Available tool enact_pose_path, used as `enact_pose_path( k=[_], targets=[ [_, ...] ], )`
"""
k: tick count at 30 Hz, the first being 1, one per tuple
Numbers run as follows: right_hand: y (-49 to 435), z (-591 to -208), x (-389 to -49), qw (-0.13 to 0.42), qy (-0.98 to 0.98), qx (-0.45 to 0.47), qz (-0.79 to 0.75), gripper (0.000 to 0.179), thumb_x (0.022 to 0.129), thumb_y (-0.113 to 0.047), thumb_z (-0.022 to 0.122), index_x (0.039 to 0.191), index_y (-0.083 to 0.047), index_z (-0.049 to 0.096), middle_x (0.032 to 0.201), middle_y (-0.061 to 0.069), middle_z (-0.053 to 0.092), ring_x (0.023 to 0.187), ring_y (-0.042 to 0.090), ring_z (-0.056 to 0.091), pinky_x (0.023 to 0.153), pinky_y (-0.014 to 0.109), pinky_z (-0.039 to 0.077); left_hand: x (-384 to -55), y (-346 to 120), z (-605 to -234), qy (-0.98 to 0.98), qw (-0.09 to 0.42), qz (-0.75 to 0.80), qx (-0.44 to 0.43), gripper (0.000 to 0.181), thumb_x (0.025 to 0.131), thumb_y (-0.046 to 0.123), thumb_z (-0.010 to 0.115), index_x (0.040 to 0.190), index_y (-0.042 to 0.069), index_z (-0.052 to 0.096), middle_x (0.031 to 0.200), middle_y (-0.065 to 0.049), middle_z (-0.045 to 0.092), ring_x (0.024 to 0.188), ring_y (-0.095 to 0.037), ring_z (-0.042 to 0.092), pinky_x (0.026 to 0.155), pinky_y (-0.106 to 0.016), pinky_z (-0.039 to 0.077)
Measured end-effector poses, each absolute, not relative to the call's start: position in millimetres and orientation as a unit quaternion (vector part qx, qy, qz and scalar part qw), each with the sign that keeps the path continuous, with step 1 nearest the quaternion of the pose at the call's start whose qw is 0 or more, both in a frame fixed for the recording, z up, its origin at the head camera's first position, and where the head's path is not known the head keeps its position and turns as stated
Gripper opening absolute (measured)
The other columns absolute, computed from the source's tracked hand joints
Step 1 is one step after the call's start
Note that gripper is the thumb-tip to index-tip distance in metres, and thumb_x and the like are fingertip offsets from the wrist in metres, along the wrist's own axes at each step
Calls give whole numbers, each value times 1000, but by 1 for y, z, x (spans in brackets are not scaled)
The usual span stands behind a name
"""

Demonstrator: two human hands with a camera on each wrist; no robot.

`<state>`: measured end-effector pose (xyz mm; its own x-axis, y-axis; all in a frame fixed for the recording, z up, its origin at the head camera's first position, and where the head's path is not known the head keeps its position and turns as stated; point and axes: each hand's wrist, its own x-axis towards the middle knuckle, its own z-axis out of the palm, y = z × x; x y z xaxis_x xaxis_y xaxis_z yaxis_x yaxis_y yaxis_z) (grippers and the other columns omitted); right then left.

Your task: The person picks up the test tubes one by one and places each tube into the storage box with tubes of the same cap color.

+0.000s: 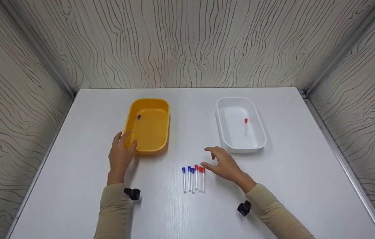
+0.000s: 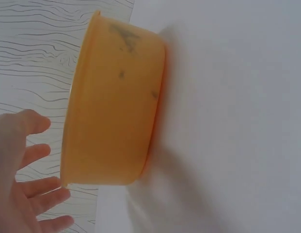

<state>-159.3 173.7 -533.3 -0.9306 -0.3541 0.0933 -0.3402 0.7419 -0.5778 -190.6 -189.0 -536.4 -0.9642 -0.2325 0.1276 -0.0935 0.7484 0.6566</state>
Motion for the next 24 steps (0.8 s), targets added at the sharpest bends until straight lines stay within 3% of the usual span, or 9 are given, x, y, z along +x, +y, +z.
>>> enact_pose_path(
  k=[5, 11, 17, 24],
  targets=[
    [167, -549, -148, 39, 932, -200, -300, 61, 80, -45, 73, 129, -12, 57, 86, 5, 54, 77, 11, 43, 65, 20, 34, -190, -203, -550, -894, 25, -440, 84, 56, 96, 34, 56, 146, 12, 41, 156, -20, 30, 144, -39, 32, 118, -53, 30],
    [161, -560, -139, 49, 929, -240, -278, 73, 71, -54, 78, 129, -15, 58, 93, 2, 55, 85, 10, 45, 73, 24, 42, -189, -214, -564, -837, -31, -541, 83, 63, 96, 39, 56, 151, 24, 31, 160, -10, 28, 147, -31, 30, 119, -48, 31],
    [156, -568, -136, 54, 927, -262, -264, 84, 62, -59, 82, 131, -17, 57, 96, 0, 50, 86, 8, 39, 73, 21, 35, -190, -222, -568, -811, -62, -576, 81, 73, 93, 42, 60, 154, 31, 20, 163, -5, 20, 147, -30, 31, 120, -45, 30],
    [152, -573, -134, 51, 930, -275, -239, 92, 56, -63, 83, 133, -20, 55, 93, -4, 43, 84, 8, 35, 71, 20, 29, -195, -224, -571, -784, -76, -612, 74, 75, 93, 35, 61, 155, 29, 18, 163, -5, 20, 147, -28, 32, 121, -44, 28]
  ],
)
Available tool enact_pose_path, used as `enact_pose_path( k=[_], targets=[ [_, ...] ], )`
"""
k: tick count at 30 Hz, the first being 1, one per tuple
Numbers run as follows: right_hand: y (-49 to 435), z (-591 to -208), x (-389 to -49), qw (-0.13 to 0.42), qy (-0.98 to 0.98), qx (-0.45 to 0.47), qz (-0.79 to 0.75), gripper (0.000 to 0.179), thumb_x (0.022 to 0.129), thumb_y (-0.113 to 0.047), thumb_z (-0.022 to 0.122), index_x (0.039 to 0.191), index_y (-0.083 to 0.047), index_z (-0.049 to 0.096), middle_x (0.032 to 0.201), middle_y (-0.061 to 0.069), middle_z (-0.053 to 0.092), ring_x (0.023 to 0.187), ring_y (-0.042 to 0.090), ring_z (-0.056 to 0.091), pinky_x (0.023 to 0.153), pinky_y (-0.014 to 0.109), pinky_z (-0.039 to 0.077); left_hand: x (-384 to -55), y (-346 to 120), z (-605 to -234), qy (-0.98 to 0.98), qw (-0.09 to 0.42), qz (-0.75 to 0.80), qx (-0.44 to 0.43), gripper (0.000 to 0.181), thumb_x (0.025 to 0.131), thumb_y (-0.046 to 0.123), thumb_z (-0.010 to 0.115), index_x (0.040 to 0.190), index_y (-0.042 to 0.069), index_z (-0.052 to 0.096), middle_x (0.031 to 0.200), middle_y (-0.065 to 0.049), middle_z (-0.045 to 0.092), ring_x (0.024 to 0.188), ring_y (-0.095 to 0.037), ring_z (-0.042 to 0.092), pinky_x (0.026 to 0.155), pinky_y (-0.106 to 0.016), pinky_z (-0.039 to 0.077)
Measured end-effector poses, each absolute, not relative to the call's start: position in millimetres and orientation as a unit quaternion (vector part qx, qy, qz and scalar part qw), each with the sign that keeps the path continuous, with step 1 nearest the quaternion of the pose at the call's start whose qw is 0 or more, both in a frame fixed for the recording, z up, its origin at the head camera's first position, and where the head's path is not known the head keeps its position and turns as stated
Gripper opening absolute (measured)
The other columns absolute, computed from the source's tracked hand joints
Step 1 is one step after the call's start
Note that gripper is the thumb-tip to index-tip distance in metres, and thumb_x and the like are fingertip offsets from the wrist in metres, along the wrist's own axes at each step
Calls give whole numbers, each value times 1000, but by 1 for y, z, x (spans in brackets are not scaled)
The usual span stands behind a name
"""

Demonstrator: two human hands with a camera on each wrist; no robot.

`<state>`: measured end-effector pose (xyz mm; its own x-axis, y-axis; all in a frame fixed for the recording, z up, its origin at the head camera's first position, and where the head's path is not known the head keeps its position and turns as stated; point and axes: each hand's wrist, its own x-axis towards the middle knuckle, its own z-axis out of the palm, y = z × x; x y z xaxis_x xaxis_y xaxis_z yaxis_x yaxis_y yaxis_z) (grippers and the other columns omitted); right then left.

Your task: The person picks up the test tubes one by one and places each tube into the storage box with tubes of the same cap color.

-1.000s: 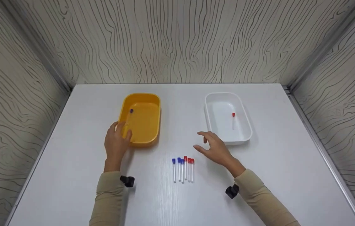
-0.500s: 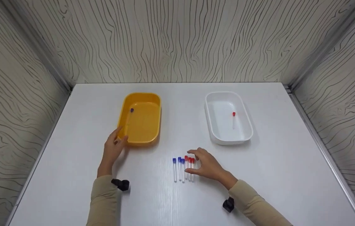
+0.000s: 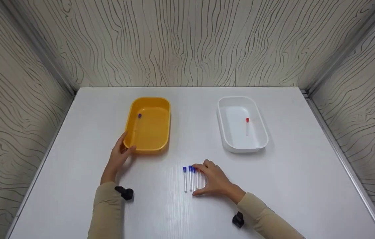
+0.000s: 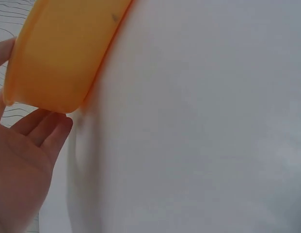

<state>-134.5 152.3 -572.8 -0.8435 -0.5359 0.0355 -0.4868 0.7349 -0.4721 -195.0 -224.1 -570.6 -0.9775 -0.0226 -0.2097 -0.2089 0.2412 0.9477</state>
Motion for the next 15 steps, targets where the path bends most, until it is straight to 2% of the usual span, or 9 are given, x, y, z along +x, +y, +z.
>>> enact_pose_path(
  k=[10, 15],
  targets=[
    [149, -574, -134, 37, 935, -262, -238, 92, 52, -58, 87, 130, -20, 57, 91, -5, 40, 82, 6, 34, 70, 19, 27, -197, -221, -573, 775, 71, 623, -79, 77, 91, 29, 66, 153, 31, 22, 159, -7, 28, 142, -28, 39, 118, -42, 33],
    [148, -573, -134, 49, 937, -253, -234, 91, 54, -57, 87, 130, -19, 56, 94, -5, 42, 85, 7, 35, 72, 20, 28, -196, -218, -577, 766, 74, 633, -85, 79, 90, 29, 67, 154, 32, 20, 160, -6, 26, 144, -26, 35, 120, -42, 30]
  ],
)
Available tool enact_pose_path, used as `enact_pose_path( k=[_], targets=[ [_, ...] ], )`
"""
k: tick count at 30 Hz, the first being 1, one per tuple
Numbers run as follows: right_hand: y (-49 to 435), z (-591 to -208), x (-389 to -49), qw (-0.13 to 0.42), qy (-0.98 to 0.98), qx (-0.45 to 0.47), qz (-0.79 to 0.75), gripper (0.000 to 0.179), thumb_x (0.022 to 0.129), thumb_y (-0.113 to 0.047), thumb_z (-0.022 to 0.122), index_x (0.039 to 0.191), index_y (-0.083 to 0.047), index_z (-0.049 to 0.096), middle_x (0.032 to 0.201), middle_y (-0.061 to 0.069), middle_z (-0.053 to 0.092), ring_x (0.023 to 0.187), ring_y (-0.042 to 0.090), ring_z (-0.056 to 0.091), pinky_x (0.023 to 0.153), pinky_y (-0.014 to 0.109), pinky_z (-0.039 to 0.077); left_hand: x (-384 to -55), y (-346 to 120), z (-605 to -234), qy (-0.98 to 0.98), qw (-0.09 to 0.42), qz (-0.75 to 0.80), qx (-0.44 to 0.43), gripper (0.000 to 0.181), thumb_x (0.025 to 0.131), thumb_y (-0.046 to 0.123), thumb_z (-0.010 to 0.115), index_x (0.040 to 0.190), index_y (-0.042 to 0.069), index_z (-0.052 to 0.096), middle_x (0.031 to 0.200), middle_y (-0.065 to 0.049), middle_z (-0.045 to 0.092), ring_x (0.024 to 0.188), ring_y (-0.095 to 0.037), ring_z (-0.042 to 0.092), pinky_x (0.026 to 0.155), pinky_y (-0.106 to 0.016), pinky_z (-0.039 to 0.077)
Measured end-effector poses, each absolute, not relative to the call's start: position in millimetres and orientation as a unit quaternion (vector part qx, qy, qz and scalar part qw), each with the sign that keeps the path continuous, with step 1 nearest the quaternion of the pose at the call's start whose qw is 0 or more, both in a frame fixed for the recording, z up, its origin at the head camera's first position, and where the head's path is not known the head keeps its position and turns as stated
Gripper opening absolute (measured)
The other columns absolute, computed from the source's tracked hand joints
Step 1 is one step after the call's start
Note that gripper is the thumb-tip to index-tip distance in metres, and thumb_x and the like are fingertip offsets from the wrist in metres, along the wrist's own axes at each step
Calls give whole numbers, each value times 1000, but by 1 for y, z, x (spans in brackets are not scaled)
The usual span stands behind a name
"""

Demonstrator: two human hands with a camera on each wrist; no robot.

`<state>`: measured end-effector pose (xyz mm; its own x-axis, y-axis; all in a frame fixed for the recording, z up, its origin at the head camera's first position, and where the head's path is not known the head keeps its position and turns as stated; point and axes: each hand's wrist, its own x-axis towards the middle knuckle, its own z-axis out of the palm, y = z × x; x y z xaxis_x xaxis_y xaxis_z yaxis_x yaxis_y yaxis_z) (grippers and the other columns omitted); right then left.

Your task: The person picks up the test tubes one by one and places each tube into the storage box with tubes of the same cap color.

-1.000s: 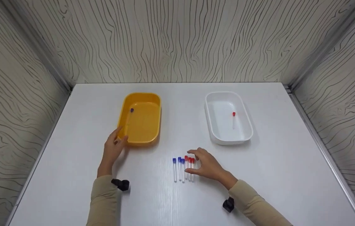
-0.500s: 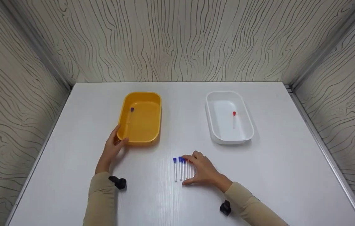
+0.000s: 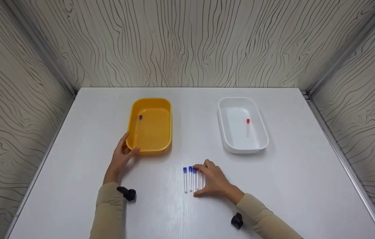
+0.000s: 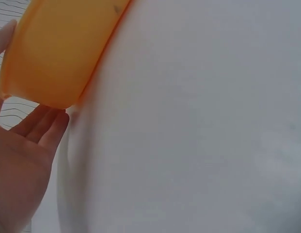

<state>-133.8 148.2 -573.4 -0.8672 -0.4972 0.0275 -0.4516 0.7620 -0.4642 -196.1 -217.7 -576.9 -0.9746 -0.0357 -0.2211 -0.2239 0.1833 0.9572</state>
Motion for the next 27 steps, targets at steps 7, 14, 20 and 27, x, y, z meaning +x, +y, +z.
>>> enact_pose_path(
  k=[7, 14, 20, 27],
  targets=[
    [148, -570, -135, 66, 936, -244, -244, 88, 56, -55, 87, 130, -20, 55, 95, -5, 43, 88, 8, 37, 73, 22, 29, -197, -216, -583, 745, 72, 659, -78, 79, 91, 28, 66, 153, 37, 18, 162, -9, 22, 148, -27, 31, 122, -43, 27],
    [145, -561, -140, 60, 932, -245, -259, 89, 55, -55, 88, 129, -20, 54, 95, 1, 50, 86, 9, 41, 71, 22, 33, -196, -217, -586, 738, 72, 667, -75, 77, 91, 27, 66, 153, 36, 20, 161, -9, 25, 147, -27, 32, 121, -42, 29],
    [140, -547, -147, 99, 914, -239, -313, 90, 62, -48, 87, 136, -18, 48, 126, 5, 61, 104, 20, 59, 97, 40, 52, -190, -214, -564, 724, 105, 676, -92, 76, 92, 26, 64, 153, 32, 20, 162, -9, 22, 150, -27, 26, 123, -44, 24],
    [129, -537, -160, 118, 906, -228, -337, 91, 60, -42, 90, 137, -18, 46, 83, 10, 54, 71, 10, 42, 60, 19, 33, -194, -218, -584, 716, 101, 682, -109, 74, 90, 34, 67, 150, 41, 25, 162, -2, 24, 150, -21, 26, 124, -44, 21]
  ],
)
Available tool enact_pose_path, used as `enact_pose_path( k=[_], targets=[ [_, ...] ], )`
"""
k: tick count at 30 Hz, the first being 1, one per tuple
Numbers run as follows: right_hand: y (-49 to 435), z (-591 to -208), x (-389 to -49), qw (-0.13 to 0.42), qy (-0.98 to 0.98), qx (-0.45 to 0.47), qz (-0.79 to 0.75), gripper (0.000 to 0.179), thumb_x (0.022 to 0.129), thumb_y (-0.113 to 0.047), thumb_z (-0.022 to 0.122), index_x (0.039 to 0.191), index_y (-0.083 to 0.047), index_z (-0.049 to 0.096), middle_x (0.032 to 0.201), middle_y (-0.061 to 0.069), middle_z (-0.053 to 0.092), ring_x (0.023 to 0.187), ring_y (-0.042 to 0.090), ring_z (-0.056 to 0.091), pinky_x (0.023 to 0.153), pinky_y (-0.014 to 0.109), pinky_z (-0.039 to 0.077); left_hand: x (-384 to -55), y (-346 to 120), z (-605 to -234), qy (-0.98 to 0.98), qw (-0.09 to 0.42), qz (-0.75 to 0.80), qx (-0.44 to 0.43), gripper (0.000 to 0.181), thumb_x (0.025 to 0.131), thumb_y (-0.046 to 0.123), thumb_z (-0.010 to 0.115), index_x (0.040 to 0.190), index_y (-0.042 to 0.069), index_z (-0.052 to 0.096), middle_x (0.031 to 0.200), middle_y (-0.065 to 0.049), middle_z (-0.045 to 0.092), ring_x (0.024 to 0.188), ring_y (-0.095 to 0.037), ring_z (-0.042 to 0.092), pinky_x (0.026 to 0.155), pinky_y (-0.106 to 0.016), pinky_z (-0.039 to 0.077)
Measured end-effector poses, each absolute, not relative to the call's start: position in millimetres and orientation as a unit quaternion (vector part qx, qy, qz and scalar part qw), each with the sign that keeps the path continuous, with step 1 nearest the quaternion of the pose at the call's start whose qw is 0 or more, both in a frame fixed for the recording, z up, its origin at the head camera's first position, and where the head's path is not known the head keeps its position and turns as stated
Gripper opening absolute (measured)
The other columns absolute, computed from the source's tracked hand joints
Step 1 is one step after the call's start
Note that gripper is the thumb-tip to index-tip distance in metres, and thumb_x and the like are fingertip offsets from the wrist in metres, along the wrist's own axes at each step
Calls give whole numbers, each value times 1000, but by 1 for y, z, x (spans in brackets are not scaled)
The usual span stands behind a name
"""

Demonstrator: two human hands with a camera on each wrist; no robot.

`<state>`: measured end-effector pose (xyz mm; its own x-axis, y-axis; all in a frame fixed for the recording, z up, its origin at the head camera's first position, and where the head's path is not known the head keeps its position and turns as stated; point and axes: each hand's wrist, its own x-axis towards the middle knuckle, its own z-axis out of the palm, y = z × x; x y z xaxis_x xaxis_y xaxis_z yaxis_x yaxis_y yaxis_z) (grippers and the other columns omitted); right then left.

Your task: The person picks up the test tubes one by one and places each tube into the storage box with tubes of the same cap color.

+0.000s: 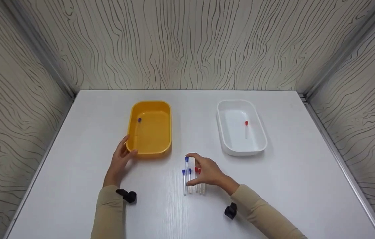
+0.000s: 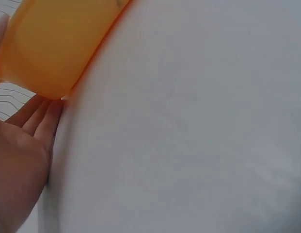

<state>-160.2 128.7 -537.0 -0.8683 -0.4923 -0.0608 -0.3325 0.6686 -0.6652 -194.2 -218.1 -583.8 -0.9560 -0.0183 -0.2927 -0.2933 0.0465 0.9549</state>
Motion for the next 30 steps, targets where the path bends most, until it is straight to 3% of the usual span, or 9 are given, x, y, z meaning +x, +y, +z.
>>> enact_pose_path(
  k=[4, 9, 16, 30],
  targets=[
    [123, -533, -171, 118, 900, -229, -352, 89, 61, -39, 90, 136, -17, 47, 72, 2, 40, 62, 5, 30, 54, 17, 24, -195, -218, -588, 721, 97, 677, -112, 73, 89, 36, 67, 149, 42, 27, 162, -1, 24, 150, -21, 27, 124, -45, 22],
    [114, -530, -187, 109, 889, -235, -378, 88, 61, -35, 91, 135, -14, 48, 70, -8, 32, 61, 4, 27, 56, 17, 24, -195, -218, -588, 714, 95, 684, -114, 72, 89, 33, 68, 148, 42, 28, 162, 2, 24, 149, -20, 28, 123, -43, 24],
    [104, -525, -208, 102, 854, -244, -449, 84, 63, -24, 90, 134, -12, 48, 70, -5, 33, 63, 4, 30, 61, 17, 29, -194, -217, -584, 709, 90, 690, -110, 74, 89, 29, 68, 150, 39, 27, 161, 0, 27, 148, -21, 30, 123, -43, 26],
    [91, -519, -238, 114, 829, -215, -504, 84, 67, -14, 87, 138, -9, 43, 70, -3, 33, 64, 9, 33, 57, 17, 32, -194, -217, -586, 705, 94, 694, -114, 73, 89, 32, 69, 149, 42, 28, 161, 5, 26, 148, -18, 30, 123, -43, 24]
  ],
)
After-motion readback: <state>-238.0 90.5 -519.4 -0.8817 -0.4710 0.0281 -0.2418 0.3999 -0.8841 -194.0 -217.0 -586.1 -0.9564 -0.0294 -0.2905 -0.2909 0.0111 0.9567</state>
